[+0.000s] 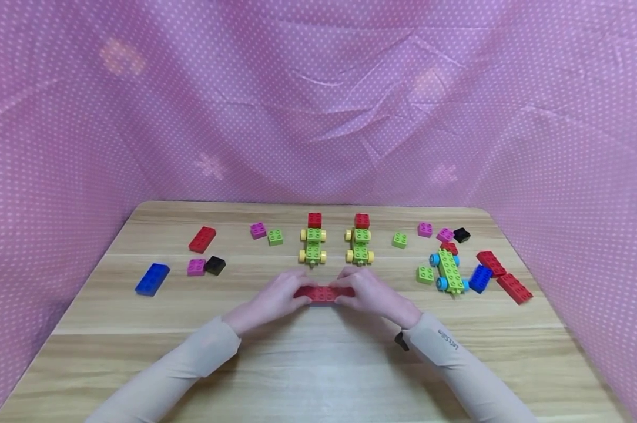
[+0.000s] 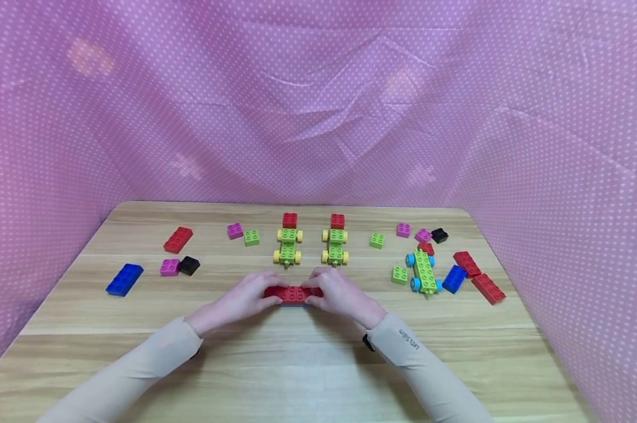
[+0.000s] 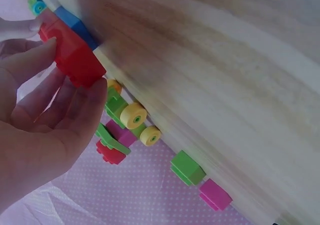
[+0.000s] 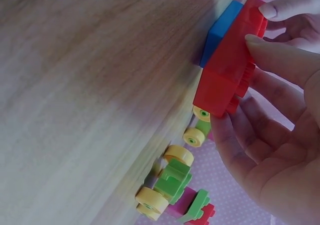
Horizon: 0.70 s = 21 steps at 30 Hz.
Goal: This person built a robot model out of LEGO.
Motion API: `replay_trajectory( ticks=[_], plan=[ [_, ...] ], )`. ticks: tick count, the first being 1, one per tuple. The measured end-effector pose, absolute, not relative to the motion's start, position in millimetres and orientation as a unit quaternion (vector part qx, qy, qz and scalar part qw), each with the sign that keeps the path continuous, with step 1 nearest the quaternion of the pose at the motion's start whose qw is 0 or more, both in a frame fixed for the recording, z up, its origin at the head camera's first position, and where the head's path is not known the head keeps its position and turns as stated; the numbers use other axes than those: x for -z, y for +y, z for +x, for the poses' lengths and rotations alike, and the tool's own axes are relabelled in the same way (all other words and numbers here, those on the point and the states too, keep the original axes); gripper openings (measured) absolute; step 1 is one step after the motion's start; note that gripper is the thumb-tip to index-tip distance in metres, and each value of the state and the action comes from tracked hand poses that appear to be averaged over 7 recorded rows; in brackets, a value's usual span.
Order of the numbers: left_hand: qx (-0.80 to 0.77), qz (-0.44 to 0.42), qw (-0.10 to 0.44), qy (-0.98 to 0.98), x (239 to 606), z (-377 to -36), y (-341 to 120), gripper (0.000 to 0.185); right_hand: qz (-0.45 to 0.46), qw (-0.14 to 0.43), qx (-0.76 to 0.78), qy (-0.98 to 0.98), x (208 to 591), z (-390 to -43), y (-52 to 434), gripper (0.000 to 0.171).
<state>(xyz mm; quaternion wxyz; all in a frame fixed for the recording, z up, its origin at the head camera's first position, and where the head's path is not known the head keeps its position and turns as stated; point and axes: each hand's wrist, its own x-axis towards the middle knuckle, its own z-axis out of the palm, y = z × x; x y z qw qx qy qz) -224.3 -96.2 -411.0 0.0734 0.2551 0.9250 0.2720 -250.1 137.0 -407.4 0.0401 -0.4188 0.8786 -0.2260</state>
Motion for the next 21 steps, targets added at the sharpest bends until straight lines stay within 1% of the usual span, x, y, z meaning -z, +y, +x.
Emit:
replay_trajectory(
  ticks=[6, 14, 21],
  plan=[
    [-0.288, 0.240, 0.088, 0.923, 409.9, -226.2, -97.7, 0.036, -0.418, 0.043, 0.216, 0.881, 405.7, -251.0, 134.4, 0.031],
    [-0.286, 0.242, 0.086, 0.923, 413.1, -225.4, -98.7, 0.036, -0.413, 0.052, 0.187, 0.890, 403.8, -249.8, 134.1, 0.029],
    [-0.291, 0.243, 0.089, 0.921, 411.5, -226.7, -100.4, 0.034, -0.415, 0.045, 0.183, 0.890, 405.2, -249.9, 135.1, 0.029]
  ],
)
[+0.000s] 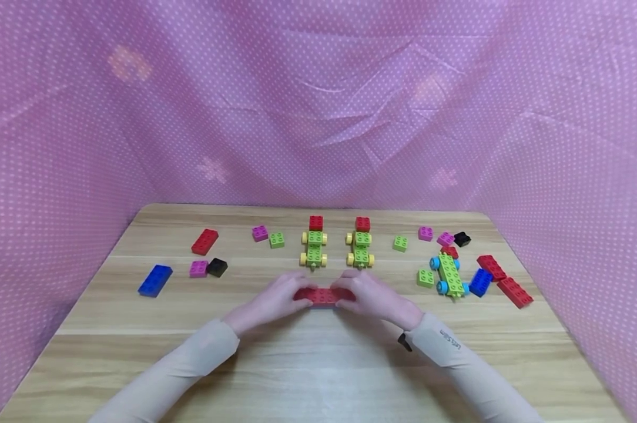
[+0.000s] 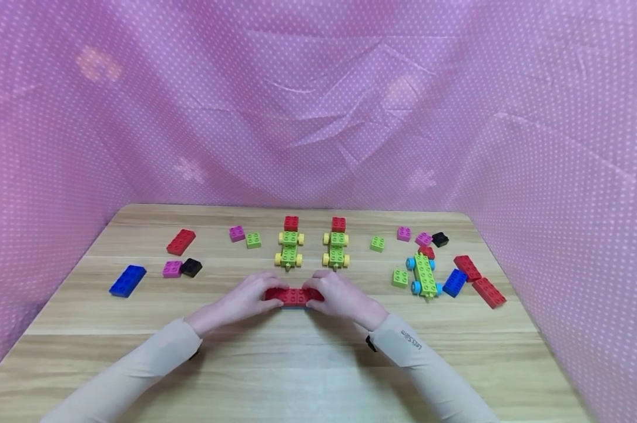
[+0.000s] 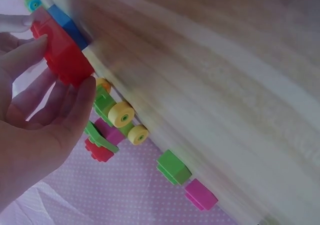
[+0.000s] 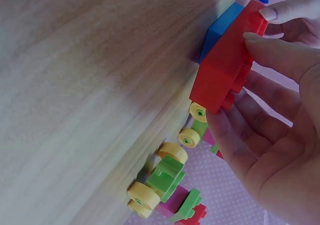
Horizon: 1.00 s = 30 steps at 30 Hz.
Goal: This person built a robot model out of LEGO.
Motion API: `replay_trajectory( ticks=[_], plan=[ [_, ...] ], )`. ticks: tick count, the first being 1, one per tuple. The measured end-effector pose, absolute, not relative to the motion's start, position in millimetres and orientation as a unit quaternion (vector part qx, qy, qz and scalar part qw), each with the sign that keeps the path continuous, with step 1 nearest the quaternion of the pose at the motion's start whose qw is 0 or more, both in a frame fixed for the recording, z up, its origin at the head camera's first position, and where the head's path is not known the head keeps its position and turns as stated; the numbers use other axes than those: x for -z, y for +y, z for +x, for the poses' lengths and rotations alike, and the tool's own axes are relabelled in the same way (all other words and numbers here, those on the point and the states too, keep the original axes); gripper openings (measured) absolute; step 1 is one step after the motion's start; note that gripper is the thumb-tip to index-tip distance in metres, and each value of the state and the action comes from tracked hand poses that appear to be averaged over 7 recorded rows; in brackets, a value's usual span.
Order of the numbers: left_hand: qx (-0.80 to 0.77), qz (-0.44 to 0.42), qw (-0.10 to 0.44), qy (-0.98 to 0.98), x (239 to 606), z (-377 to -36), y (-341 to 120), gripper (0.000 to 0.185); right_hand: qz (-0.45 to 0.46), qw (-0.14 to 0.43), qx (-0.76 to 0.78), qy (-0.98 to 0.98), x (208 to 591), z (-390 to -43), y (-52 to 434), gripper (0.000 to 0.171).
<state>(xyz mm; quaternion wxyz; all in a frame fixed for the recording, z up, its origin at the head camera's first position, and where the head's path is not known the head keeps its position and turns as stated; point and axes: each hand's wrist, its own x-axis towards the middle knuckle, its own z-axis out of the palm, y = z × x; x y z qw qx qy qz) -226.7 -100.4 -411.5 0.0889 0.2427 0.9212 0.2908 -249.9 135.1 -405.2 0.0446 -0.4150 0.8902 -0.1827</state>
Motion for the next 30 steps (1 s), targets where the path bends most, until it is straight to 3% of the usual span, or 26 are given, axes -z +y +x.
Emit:
replay_trajectory(
  ticks=[30],
  plan=[
    [-0.269, 0.292, 0.070, 0.915, 414.1, -230.2, -102.0, 0.032, -0.418, 0.035, 0.190, 0.888, 412.5, -250.8, 141.1, 0.032]
  ],
)
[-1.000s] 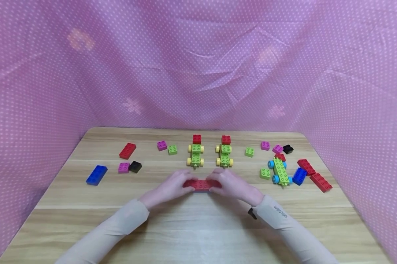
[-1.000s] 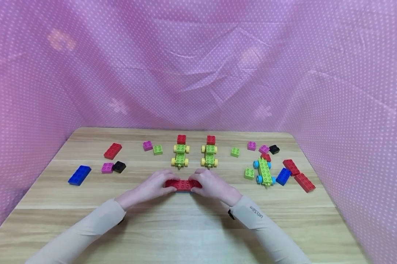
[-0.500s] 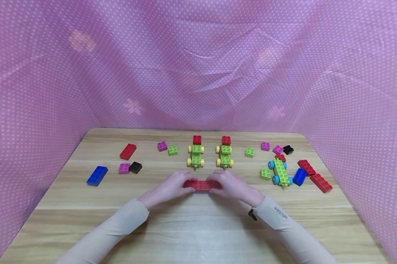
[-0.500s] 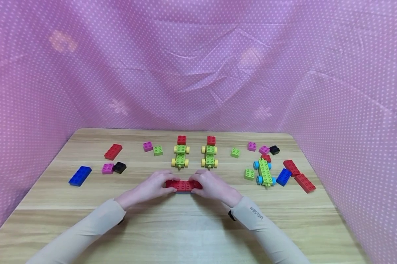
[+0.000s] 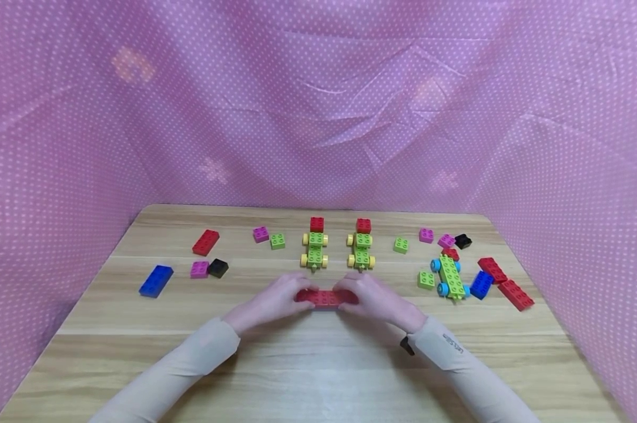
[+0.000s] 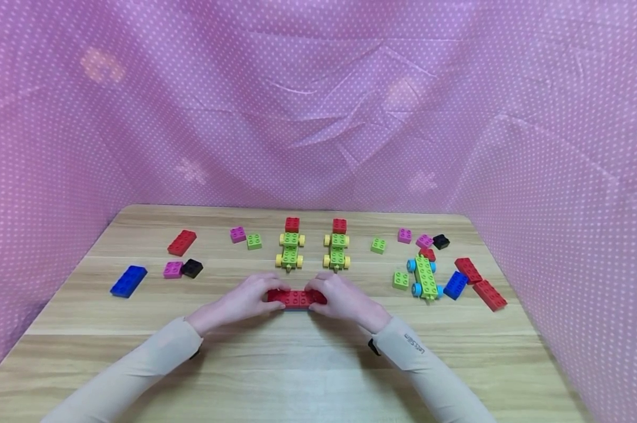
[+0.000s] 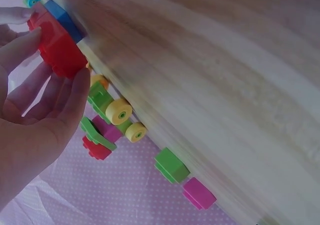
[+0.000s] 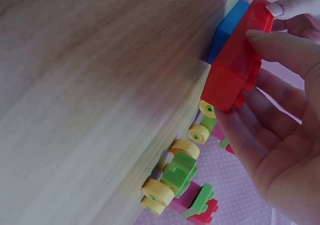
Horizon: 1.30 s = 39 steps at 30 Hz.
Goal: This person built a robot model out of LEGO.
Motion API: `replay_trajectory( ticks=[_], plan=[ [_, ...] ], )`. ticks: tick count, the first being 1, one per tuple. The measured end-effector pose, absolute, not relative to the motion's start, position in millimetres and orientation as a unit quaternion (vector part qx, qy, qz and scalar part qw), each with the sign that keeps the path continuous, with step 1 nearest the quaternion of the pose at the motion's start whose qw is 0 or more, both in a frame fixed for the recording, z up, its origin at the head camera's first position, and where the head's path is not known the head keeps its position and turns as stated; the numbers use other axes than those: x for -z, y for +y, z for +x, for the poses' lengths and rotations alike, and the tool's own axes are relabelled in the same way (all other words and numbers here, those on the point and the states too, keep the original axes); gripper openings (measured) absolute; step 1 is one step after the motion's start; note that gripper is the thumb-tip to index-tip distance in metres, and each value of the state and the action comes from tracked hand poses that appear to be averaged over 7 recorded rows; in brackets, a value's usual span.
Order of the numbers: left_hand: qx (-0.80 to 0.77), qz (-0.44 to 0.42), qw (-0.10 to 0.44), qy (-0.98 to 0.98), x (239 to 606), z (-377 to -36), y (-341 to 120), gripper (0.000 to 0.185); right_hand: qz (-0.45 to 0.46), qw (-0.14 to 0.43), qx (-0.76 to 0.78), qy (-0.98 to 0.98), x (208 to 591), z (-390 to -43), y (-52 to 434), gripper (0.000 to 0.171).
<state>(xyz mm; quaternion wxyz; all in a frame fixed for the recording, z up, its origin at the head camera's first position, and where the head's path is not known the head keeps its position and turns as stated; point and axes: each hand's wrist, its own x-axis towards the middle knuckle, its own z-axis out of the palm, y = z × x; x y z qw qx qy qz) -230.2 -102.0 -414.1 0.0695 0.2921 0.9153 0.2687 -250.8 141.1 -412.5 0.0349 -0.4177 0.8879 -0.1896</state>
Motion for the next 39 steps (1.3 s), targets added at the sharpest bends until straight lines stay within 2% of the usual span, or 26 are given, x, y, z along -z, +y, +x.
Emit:
replay_trajectory(
  ticks=[12, 28, 39],
  plan=[
    [-0.298, 0.291, 0.101, 0.904, 407, -242, -102, 0.035, -0.419, 0.030, 0.191, 0.887, 412, -250, 146, 0.031],
    [-0.341, 0.221, 0.052, 0.912, 381, -329, -123, 0.034, -0.415, 0.039, 0.197, 0.888, 409, -250, 147, 0.030],
    [-0.332, 0.189, 0.034, 0.923, 383, -360, -120, 0.041, -0.410, 0.046, 0.191, 0.891, 410, -250, 146, 0.031]
  ],
)
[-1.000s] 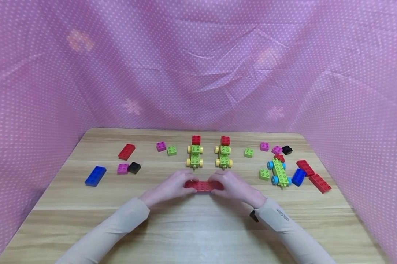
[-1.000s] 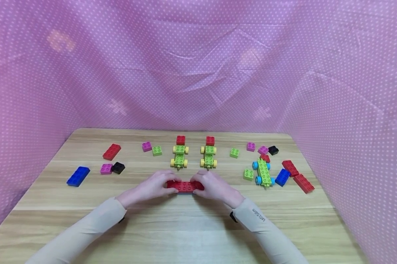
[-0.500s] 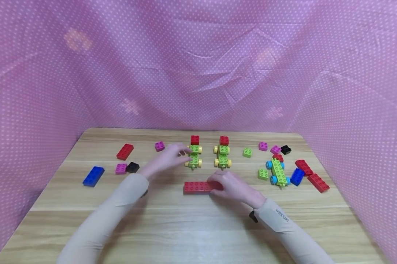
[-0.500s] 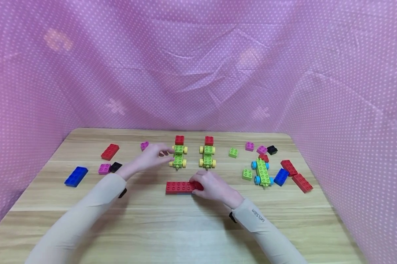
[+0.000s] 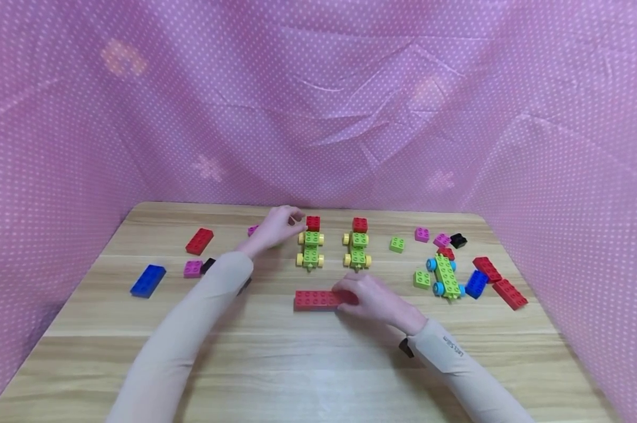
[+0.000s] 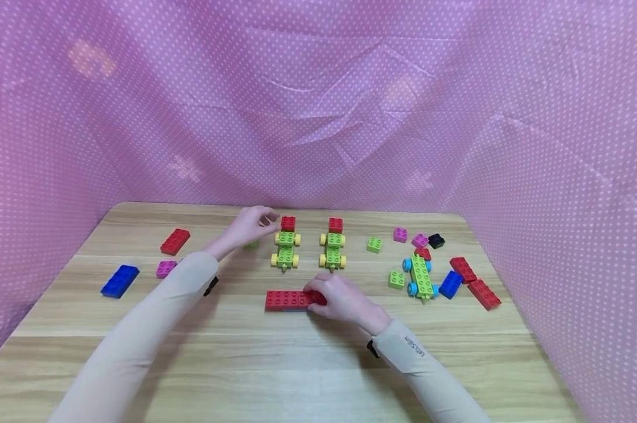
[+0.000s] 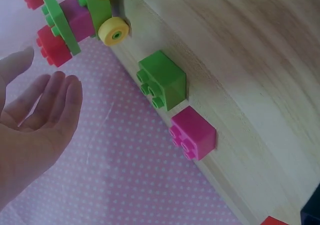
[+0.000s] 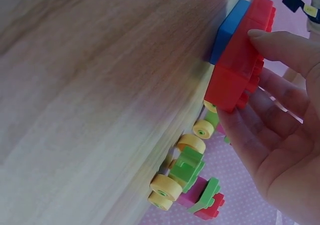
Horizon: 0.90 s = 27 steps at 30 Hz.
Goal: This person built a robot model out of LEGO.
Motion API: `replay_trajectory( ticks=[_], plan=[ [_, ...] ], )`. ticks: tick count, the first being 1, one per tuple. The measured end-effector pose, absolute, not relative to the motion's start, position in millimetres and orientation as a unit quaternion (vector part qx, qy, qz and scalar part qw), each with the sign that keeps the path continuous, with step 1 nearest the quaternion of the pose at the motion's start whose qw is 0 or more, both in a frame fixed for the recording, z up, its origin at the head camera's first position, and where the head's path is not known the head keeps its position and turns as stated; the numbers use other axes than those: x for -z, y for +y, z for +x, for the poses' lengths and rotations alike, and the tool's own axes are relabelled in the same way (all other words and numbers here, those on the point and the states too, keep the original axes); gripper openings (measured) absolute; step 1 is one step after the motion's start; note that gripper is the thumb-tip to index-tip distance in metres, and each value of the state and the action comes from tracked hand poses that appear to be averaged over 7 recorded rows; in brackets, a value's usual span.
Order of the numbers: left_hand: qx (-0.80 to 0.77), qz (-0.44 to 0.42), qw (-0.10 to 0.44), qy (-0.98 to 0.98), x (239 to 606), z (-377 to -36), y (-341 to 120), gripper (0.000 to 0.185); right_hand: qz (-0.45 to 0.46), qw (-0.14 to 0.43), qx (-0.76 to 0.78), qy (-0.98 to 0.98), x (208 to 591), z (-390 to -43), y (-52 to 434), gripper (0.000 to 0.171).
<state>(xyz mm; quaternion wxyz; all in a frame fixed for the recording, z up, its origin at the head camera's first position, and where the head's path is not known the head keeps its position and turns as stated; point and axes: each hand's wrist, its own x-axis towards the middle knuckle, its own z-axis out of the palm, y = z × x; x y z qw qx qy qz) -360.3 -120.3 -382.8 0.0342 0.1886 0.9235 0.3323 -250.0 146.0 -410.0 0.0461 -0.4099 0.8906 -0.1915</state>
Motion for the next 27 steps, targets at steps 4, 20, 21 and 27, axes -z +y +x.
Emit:
replay_trajectory(
  ticks=[4, 20, 21, 27],
  plan=[
    [-0.327, 0.176, 0.046, 0.928, 385, -365, -117, 0.046, -0.411, 0.046, 0.192, 0.890, 410, -249, 146, 0.031],
    [-0.325, 0.182, 0.062, 0.926, 390, -368, -106, 0.044, -0.427, 0.033, 0.184, 0.885, 408, -247, 156, 0.033],
    [-0.326, 0.181, 0.061, 0.926, 390, -368, -106, 0.044, -0.429, 0.033, 0.185, 0.884, 408, -248, 157, 0.033],
    [-0.322, 0.182, 0.060, 0.927, 389, -367, -106, 0.043, -0.417, 0.053, 0.199, 0.885, 404, -254, 167, 0.029]
  ],
)
